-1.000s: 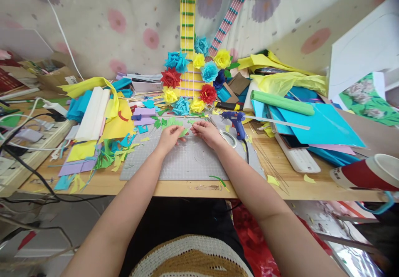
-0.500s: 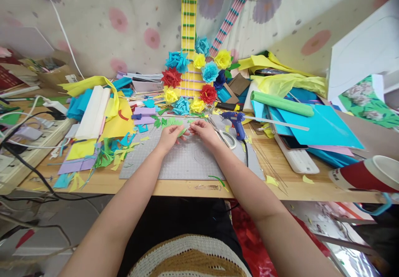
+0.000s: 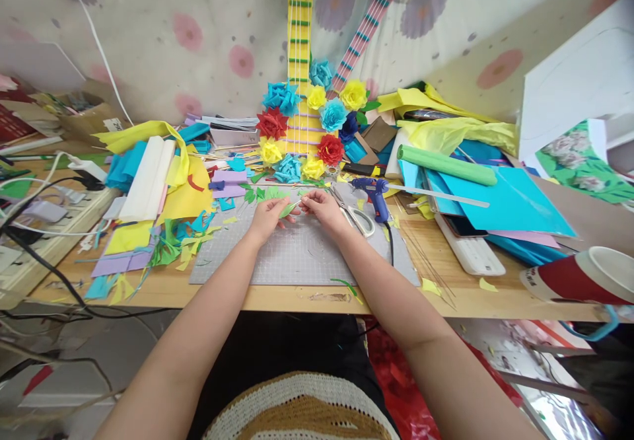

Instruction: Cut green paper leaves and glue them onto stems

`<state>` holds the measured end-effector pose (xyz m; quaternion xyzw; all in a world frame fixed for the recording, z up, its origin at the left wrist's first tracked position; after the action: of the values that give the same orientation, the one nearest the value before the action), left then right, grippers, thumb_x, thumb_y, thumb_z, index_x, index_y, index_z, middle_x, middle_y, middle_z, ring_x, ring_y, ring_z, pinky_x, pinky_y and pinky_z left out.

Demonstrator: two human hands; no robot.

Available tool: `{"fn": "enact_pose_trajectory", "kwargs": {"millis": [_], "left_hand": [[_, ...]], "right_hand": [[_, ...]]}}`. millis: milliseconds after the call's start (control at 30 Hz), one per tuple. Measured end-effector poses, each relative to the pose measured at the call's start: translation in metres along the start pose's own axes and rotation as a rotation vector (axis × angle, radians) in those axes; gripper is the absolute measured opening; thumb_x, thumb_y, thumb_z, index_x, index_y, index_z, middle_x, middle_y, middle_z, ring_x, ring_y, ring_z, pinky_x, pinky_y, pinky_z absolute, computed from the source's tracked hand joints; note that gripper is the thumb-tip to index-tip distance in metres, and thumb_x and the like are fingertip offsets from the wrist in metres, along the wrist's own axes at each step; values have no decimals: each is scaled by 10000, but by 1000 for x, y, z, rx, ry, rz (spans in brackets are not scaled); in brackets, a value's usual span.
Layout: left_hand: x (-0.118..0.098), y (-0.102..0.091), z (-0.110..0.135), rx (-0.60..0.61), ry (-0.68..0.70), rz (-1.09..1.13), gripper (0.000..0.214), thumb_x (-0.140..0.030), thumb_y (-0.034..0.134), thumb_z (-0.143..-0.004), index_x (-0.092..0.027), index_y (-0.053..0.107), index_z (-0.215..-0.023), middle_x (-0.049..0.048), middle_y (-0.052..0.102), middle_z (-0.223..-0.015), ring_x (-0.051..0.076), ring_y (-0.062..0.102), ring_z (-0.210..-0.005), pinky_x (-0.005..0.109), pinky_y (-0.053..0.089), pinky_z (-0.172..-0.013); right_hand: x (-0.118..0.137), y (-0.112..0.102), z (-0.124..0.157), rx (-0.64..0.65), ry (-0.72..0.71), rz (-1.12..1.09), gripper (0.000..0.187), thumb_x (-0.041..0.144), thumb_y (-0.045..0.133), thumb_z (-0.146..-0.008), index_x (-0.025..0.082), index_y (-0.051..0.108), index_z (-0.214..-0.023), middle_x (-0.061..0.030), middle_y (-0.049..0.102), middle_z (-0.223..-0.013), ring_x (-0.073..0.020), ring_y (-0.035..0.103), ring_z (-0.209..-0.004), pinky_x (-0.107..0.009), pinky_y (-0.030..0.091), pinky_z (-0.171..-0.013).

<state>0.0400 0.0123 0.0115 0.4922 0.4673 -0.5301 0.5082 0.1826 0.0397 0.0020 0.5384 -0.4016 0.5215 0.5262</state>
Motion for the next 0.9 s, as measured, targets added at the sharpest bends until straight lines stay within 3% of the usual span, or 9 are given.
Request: {"fn": "enact_pose_trajectory", "kwargs": {"millis": [200, 500, 567, 633, 767, 833, 900], "left_hand": [[-1, -4, 1, -27, -51, -3, 421, -520, 627, -666, -115, 628, -781, 124, 702, -769, 140, 623, -525, 202, 417, -408], [1, -2, 1, 22, -32, -1, 398, -513, 616, -672, -125, 617, -763, 108, 692, -744, 135, 619, -542, 197, 425, -427], [1, -3, 0, -20, -19, -1, 355, -467, 631, -668, -134, 605, -790, 97, 688, -782, 136, 622, -552, 203, 428, -430], [0, -9, -2, -157, 47, 13, 289, -391, 629, -673, -154, 582, -832, 79, 677, -867, 123, 618, -574, 201, 431, -433], [0, -25, -7, -511, 156, 54, 180, -258, 573, -679, -181, 521, -833, 29, 629, -898, 66, 559, -555, 165, 416, -423], [1, -27, -8, -527, 118, 78, 158, -232, 553, -682, -183, 491, -819, -2, 605, -773, 54, 514, -483, 165, 406, -407], [1, -22, -8, -428, 51, 90, 158, -231, 548, -691, -181, 474, -821, -21, 586, -681, 60, 498, -441, 180, 411, -401]], "right_hand": [[4, 0, 5, 36, -55, -80, 289, 379, 713, -575, 173, 546, -690, 19, 615, -637, -78, 534, -570, -220, 421, -578], [4, -2, 4, -15, -65, 10, 276, 368, 702, -585, 179, 523, -675, 18, 601, -610, -79, 517, -548, -220, 415, -554], [4, -2, 4, -19, -89, 16, 267, 377, 686, -604, 183, 522, -685, 13, 605, -629, -82, 518, -558, -221, 416, -554], [4, -4, 5, -58, -134, 32, 250, 393, 653, -643, 192, 521, -710, 8, 609, -659, -91, 525, -583, -223, 419, -557], [10, -7, 12, -192, -384, 319, 161, 373, 553, -759, 213, 550, -768, -16, 617, -754, -133, 549, -694, -261, 436, -641], [14, -5, 17, -191, -545, 575, 144, 334, 501, -814, 218, 583, -791, -40, 623, -818, -160, 553, -781, -291, 430, -736], [16, 0, 22, -126, -666, 814, 194, 300, 441, -861, 215, 610, -821, -66, 630, -871, -183, 544, -862, -313, 406, -805]]}}
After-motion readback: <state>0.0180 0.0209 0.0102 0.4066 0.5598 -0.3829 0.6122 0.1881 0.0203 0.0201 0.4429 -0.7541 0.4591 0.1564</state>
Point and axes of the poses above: each hand's wrist, its own z-axis away from the middle knuckle, its own y-axis out of the palm, x = y × z, the point moved 2 cm from there along -z, towards the middle knuckle
